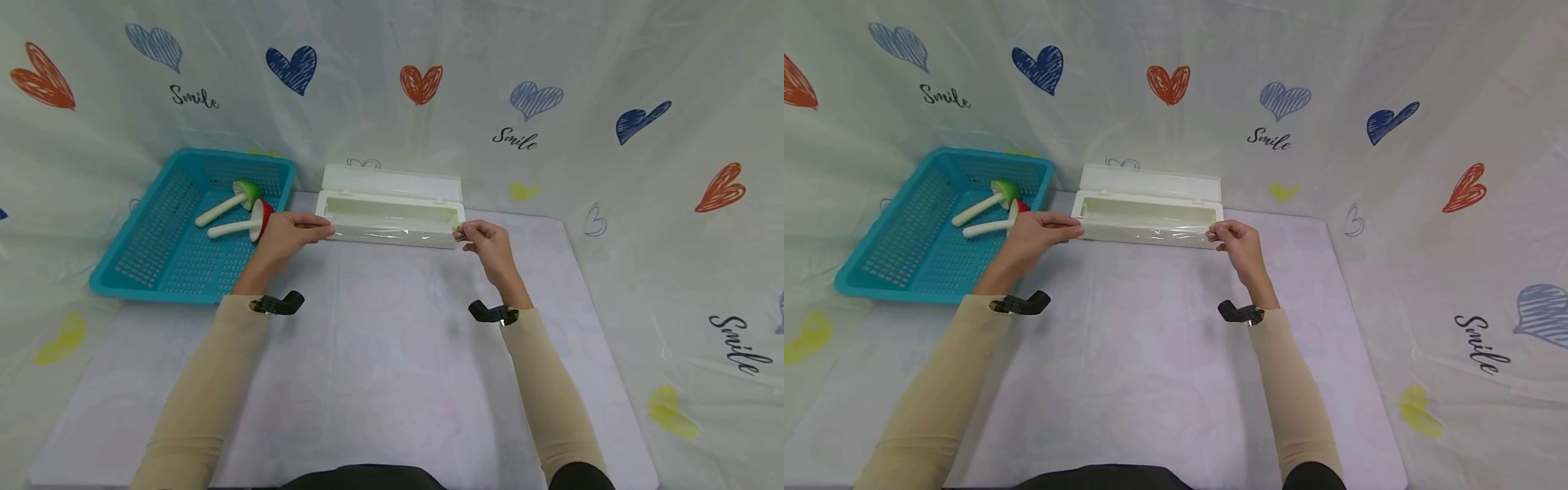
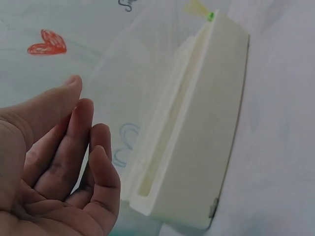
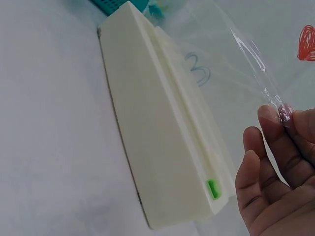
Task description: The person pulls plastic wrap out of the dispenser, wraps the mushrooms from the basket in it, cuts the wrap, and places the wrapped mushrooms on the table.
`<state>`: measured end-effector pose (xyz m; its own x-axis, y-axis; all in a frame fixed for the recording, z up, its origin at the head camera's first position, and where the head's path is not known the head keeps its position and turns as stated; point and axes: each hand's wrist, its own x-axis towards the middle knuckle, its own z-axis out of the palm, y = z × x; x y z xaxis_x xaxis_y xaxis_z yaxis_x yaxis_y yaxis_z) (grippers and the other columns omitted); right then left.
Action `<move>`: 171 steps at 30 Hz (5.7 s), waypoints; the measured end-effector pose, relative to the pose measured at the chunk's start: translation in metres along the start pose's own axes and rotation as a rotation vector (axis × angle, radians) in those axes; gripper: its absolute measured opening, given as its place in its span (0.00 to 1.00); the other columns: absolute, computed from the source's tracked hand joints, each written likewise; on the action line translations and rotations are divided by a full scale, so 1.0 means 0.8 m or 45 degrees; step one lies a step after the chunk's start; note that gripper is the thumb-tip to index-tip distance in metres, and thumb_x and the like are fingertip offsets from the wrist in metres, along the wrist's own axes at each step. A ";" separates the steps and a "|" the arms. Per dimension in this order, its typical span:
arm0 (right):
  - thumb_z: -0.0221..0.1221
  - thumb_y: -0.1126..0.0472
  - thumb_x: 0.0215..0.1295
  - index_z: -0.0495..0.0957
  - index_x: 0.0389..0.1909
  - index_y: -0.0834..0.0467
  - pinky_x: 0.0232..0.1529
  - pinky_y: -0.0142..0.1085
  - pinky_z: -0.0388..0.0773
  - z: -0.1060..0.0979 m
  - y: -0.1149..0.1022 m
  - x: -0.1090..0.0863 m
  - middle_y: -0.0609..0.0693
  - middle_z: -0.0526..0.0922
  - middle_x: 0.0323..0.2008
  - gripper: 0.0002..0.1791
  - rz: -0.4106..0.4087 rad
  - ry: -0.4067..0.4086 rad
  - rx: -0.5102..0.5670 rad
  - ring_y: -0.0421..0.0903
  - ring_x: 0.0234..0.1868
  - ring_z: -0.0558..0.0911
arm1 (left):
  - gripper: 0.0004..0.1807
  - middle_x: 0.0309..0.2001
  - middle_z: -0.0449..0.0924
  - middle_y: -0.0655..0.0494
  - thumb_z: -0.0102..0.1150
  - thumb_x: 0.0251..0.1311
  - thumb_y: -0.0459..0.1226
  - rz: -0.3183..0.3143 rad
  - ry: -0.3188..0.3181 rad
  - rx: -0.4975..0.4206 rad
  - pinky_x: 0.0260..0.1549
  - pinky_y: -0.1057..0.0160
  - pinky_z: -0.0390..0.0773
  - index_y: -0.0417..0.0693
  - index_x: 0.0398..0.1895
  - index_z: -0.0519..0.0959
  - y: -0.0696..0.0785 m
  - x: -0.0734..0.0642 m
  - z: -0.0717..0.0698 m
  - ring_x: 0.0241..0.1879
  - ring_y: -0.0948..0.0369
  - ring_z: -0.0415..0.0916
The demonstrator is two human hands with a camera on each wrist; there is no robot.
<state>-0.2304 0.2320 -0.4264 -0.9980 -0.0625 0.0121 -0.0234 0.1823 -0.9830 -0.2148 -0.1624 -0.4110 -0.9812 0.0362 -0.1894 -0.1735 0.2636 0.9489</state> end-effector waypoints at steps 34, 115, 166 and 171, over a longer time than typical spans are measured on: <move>0.56 0.59 0.78 0.82 0.43 0.67 0.37 0.29 0.80 -0.002 -0.060 -0.003 0.47 0.88 0.35 0.13 -0.215 0.002 0.221 0.41 0.40 0.86 | 0.11 0.41 0.91 0.55 0.66 0.66 0.32 0.457 -0.121 -0.536 0.48 0.67 0.84 0.40 0.49 0.88 0.048 -0.011 -0.016 0.43 0.62 0.89; 0.64 0.59 0.71 0.84 0.45 0.62 0.23 0.33 0.74 0.007 0.069 -0.090 0.56 0.87 0.34 0.10 0.076 -0.304 -0.644 0.52 0.29 0.85 | 0.14 0.32 0.88 0.47 0.67 0.65 0.40 -0.015 -0.763 0.645 0.29 0.59 0.80 0.41 0.48 0.85 -0.068 -0.075 -0.008 0.29 0.52 0.82; 0.67 0.64 0.65 0.85 0.51 0.59 0.39 0.34 0.74 0.049 0.116 -0.086 0.52 0.85 0.42 0.14 0.152 -0.217 -0.715 0.44 0.37 0.78 | 0.29 0.66 0.68 0.23 0.44 0.80 0.45 -0.115 0.283 0.772 0.58 0.32 0.71 0.28 0.70 0.69 -0.126 0.095 -0.213 0.60 0.30 0.68; 0.68 0.64 0.64 0.85 0.51 0.58 0.38 0.34 0.73 0.048 0.115 -0.084 0.53 0.84 0.42 0.14 0.157 -0.199 -0.702 0.45 0.36 0.77 | 0.26 0.63 0.68 0.21 0.43 0.80 0.39 -0.107 0.254 0.815 0.57 0.31 0.70 0.25 0.68 0.69 -0.120 0.100 -0.207 0.63 0.27 0.60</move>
<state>-0.1630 0.2155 -0.5247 -0.9756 -0.1450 -0.1646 0.0230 0.6786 -0.7342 -0.2904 -0.3441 -0.4756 -0.9741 -0.1720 -0.1470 -0.2259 0.7789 0.5850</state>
